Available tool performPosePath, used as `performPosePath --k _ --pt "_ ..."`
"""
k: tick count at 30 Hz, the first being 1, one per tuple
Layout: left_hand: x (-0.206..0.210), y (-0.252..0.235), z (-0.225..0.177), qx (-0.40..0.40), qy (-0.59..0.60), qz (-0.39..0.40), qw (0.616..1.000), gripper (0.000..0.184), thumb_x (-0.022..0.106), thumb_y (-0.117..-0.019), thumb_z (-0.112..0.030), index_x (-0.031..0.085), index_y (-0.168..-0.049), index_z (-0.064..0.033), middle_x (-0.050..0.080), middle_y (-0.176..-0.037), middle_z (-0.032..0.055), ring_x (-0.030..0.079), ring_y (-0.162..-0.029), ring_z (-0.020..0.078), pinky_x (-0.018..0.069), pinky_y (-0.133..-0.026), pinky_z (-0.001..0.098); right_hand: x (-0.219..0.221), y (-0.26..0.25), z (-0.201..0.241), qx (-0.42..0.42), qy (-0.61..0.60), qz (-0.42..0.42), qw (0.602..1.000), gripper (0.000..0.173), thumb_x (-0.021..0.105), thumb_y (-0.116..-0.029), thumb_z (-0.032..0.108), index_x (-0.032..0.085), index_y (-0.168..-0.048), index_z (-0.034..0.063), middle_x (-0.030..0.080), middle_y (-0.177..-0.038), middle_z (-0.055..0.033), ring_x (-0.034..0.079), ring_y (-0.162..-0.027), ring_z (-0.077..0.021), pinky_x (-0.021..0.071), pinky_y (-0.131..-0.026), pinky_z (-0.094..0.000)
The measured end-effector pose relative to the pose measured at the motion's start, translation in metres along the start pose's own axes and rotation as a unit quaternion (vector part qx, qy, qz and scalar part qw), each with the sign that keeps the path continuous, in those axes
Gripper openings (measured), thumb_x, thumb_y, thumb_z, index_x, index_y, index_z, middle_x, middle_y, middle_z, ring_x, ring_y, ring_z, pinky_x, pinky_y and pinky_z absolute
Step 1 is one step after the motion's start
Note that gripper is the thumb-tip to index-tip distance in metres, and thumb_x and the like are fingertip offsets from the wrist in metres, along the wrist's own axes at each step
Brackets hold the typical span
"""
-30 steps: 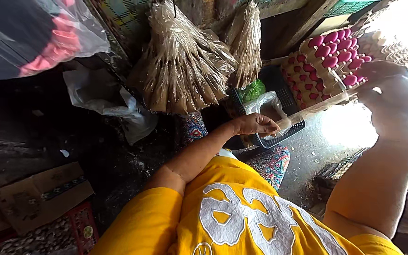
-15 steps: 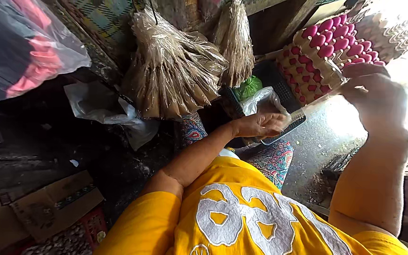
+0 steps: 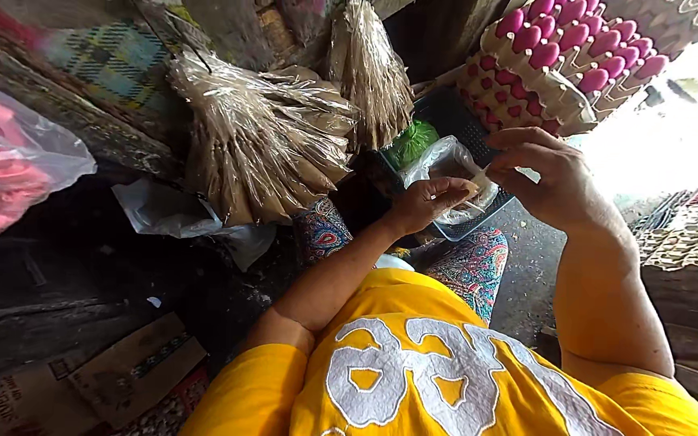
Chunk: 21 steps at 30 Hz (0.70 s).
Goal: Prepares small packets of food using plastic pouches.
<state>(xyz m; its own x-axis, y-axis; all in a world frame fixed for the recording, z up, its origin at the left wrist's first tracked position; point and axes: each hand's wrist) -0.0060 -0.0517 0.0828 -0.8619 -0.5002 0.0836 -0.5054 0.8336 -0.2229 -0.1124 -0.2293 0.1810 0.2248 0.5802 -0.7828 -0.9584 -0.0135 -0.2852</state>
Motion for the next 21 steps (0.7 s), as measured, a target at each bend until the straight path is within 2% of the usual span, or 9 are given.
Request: performPosePath --k 4,6,8,10,13,14,15,17,21 --pt "0.004 -0.003 0.011 0.01 0.008 -0.018 1.0 0.016 0.06 -0.0996 0.0 0.071 -0.109 0.0077 0.074 -0.103 0.0087 0.068 -0.098 0.0026 0.0531 -0.094 0.0221 0.007 0.004 -0.011 0.008 -0.031 -0.014 0.999 0.018 0.06 -0.0986 0.017 0.074 -0.099 0.0042 0.063 -0.134 -0.0146 0.06 -0.124 -0.0157 0.05 -0.103 -0.0308" --pt "0.004 -0.004 0.016 0.006 0.013 -0.032 0.999 0.013 0.062 -0.098 0.0 0.071 -0.105 0.0067 0.074 -0.099 0.0081 0.068 -0.095 0.0044 0.0544 -0.093 0.0238 0.009 0.007 -0.019 0.023 -0.071 -0.033 0.997 0.021 0.061 -0.0991 0.017 0.072 -0.106 0.0019 0.06 -0.137 -0.0167 0.059 -0.127 -0.0172 0.0516 -0.103 -0.0299" --pt "0.004 -0.003 0.023 -0.002 0.01 -0.056 0.998 0.012 0.063 -0.097 0.001 0.071 -0.105 0.0064 0.074 -0.098 0.0076 0.069 -0.094 0.0051 0.0557 -0.092 0.0247 0.011 0.013 -0.032 0.063 -0.092 -0.059 0.992 0.027 0.059 -0.1004 0.019 0.068 -0.117 0.0003 0.056 -0.141 -0.0175 0.059 -0.129 -0.0189 0.0562 -0.1 -0.0302" --pt "0.001 -0.001 0.032 0.0 0.003 -0.082 0.997 0.012 0.065 -0.0958 0.002 0.072 -0.104 0.0067 0.074 -0.098 0.0081 0.07 -0.093 0.0062 0.0565 -0.092 0.0258 0.019 0.021 -0.054 0.136 -0.046 -0.067 0.987 0.028 0.058 -0.1021 0.017 0.065 -0.122 -0.0009 0.059 -0.137 -0.0198 0.062 -0.124 -0.0249 0.0578 -0.097 -0.0386" --pt "-0.001 0.0 0.041 -0.005 -0.008 -0.113 0.994 0.011 0.067 -0.0944 0.001 0.073 -0.103 0.0067 0.075 -0.099 0.0098 0.071 -0.094 0.0088 0.0575 -0.092 0.0274 0.048 0.037 -0.096 0.283 0.054 0.051 0.956 0.027 0.06 -0.1026 0.015 0.068 -0.122 -0.0012 0.066 -0.122 -0.0274 0.064 -0.113 -0.0476 0.0484 -0.094 -0.0712" --pt "-0.002 0.001 0.043 -0.008 -0.012 -0.12 0.993 0.011 0.068 -0.094 0.001 0.073 -0.103 0.0062 0.076 -0.1 0.0094 0.071 -0.094 0.0085 0.0576 -0.092 0.0271 0.062 0.044 -0.109 0.313 0.081 0.093 0.942 0.026 0.061 -0.1016 0.015 0.071 -0.121 0.001 0.068 -0.12 -0.0284 0.063 -0.113 -0.052 0.0447 -0.092 -0.0768" --pt "-0.003 0.002 0.044 -0.011 -0.017 -0.124 0.992 0.012 0.068 -0.0938 0.001 0.074 -0.103 0.0057 0.076 -0.1 0.0088 0.071 -0.095 0.0078 0.0573 -0.092 0.0263 0.074 0.05 -0.118 0.337 0.1 0.124 0.928 0.026 0.062 -0.1013 0.015 0.072 -0.122 0.0023 0.068 -0.121 -0.0289 0.062 -0.115 -0.0536 0.0412 -0.094 -0.0785" --pt "-0.004 0.003 0.046 -0.015 -0.025 -0.131 0.991 0.012 0.069 -0.0937 0.001 0.074 -0.103 0.0045 0.076 -0.101 0.0074 0.071 -0.096 0.0063 0.0567 -0.092 0.025 0.092 0.06 -0.131 0.35 0.134 0.155 0.914 0.025 0.063 -0.1013 0.016 0.072 -0.121 0.0033 0.069 -0.12 -0.0268 0.062 -0.117 -0.05 0.0386 -0.1 -0.0746" --pt "-0.008 0.004 0.047 -0.019 -0.032 -0.141 0.989 0.013 0.069 -0.094 0.0 0.074 -0.105 0.0048 0.075 -0.104 0.0085 0.07 -0.098 0.0077 0.0565 -0.093 0.0265 0.107 0.066 -0.141 0.336 0.153 0.161 0.915 0.023 0.062 -0.1005 0.013 0.072 -0.117 0.0005 0.07 -0.114 -0.0267 0.062 -0.116 -0.0477 0.0359 -0.103 -0.0715"
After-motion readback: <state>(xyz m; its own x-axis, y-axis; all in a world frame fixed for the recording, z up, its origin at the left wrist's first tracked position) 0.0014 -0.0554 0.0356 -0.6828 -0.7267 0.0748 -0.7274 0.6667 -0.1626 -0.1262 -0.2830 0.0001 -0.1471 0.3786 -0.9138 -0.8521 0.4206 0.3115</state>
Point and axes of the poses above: each hand's wrist, its own y-axis away from the middle knuckle, its own x-axis out of the palm, z = x × y
